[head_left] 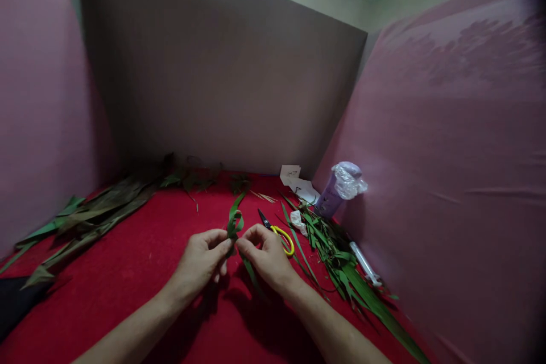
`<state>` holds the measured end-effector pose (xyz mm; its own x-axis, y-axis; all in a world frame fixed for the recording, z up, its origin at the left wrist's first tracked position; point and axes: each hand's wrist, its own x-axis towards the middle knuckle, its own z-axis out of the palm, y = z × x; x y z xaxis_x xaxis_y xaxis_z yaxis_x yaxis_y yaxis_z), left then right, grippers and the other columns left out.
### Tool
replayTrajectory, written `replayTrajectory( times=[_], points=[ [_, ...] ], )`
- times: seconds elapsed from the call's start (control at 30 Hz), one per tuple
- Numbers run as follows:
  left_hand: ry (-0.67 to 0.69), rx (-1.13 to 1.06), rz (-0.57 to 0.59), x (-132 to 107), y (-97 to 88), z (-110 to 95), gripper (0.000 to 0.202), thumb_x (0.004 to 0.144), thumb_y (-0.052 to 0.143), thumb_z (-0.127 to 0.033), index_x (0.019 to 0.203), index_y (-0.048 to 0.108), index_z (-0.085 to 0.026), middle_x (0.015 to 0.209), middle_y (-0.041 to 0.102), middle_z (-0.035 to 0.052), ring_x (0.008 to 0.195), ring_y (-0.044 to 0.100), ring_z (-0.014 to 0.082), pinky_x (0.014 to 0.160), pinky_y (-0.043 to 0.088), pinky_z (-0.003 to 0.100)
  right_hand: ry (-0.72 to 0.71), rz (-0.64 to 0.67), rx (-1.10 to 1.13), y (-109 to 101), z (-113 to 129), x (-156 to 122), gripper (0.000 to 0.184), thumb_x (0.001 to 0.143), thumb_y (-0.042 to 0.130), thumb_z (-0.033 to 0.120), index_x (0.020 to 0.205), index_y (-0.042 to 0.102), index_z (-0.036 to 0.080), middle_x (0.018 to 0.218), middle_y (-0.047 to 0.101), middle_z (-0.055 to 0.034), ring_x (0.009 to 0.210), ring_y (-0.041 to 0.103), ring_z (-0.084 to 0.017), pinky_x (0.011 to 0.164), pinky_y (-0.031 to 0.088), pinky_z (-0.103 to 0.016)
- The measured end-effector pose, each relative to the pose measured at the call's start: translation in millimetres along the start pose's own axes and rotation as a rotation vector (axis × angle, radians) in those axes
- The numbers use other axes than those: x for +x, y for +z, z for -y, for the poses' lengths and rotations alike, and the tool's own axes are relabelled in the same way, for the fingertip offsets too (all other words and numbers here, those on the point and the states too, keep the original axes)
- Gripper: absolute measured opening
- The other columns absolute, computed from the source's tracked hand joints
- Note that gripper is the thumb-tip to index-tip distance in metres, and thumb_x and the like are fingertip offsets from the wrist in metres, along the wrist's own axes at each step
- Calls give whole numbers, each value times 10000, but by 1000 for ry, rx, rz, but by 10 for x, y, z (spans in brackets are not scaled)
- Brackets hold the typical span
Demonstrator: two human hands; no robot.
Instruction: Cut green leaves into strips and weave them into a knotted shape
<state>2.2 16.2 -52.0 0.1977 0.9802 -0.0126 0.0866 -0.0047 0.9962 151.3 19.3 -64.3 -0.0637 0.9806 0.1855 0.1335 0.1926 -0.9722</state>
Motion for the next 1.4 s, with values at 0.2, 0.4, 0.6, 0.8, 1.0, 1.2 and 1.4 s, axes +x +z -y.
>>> replayTrajectory(
  times=[0.2, 0.4, 0.6, 0.8, 1.0, 1.2, 1.4],
  points=[
    [-11, -5, -15, 21, -17, 11, 258, 720, 555, -397, 681, 594, -144, 344, 494, -52, 258, 362, 59, 301, 263, 163, 103, 54, 10, 52, -102, 4, 174, 693, 637, 298, 650, 528, 169, 515, 489, 53, 446, 416, -82, 451, 317, -201],
    [-32, -12, -18, 16, -15, 13, 240, 719, 556, -379, 654, 576, -148, 342, 499, -53, 247, 355, 55, 297, 248, 161, 112, 123, 63, 39, -102, 18, 284, 672, 647, 379, 579, 483, 166, 495, 442, 57, 441, 359, -67, 443, 283, -194],
    [-29, -50, -7, 31, -18, 48, 208, 716, 566, -337, 642, 562, -143, 349, 519, -46, 260, 387, 53, 312, 269, 156, 207, 290, 45, 9, -86, -13, 253, 650, 645, 336, 573, 478, 162, 487, 427, 59, 429, 332, -60, 427, 247, -189],
    [-26, -79, -37, 18, -13, 3, 197, 682, 589, -334, 658, 555, -141, 358, 549, -29, 274, 426, 71, 321, 307, 168, 243, 387, 2, -11, -109, -29, 225, 655, 631, 313, 589, 478, 162, 485, 394, 67, 436, 299, -56, 428, 224, -187],
    [-32, -87, -65, 38, -22, 1, 224, 664, 605, -345, 716, 566, -130, 351, 551, -29, 273, 423, 74, 317, 312, 172, 252, 476, -52, -62, -111, -5, 202, 662, 613, 269, 587, 461, 159, 494, 376, 71, 451, 287, -54, 425, 206, -187],
    [-52, -83, -74, 46, -47, 11, 219, 667, 603, -349, 685, 565, -134, 342, 546, -28, 261, 404, 63, 309, 308, 160, 266, 622, -121, -240, -28, 23, 190, 646, 661, 235, 606, 497, 149, 493, 392, 72, 452, 306, -54, 414, 213, -179],
    [-65, -31, -38, 15, -30, 4, 219, 698, 580, -354, 684, 589, -135, 328, 519, -43, 237, 351, 46, 285, 248, 149, 165, 454, -67, -125, -45, 23, 188, 744, 595, 309, 700, 498, 154, 591, 469, 51, 511, 385, -64, 474, 296, -176]
  ],
)
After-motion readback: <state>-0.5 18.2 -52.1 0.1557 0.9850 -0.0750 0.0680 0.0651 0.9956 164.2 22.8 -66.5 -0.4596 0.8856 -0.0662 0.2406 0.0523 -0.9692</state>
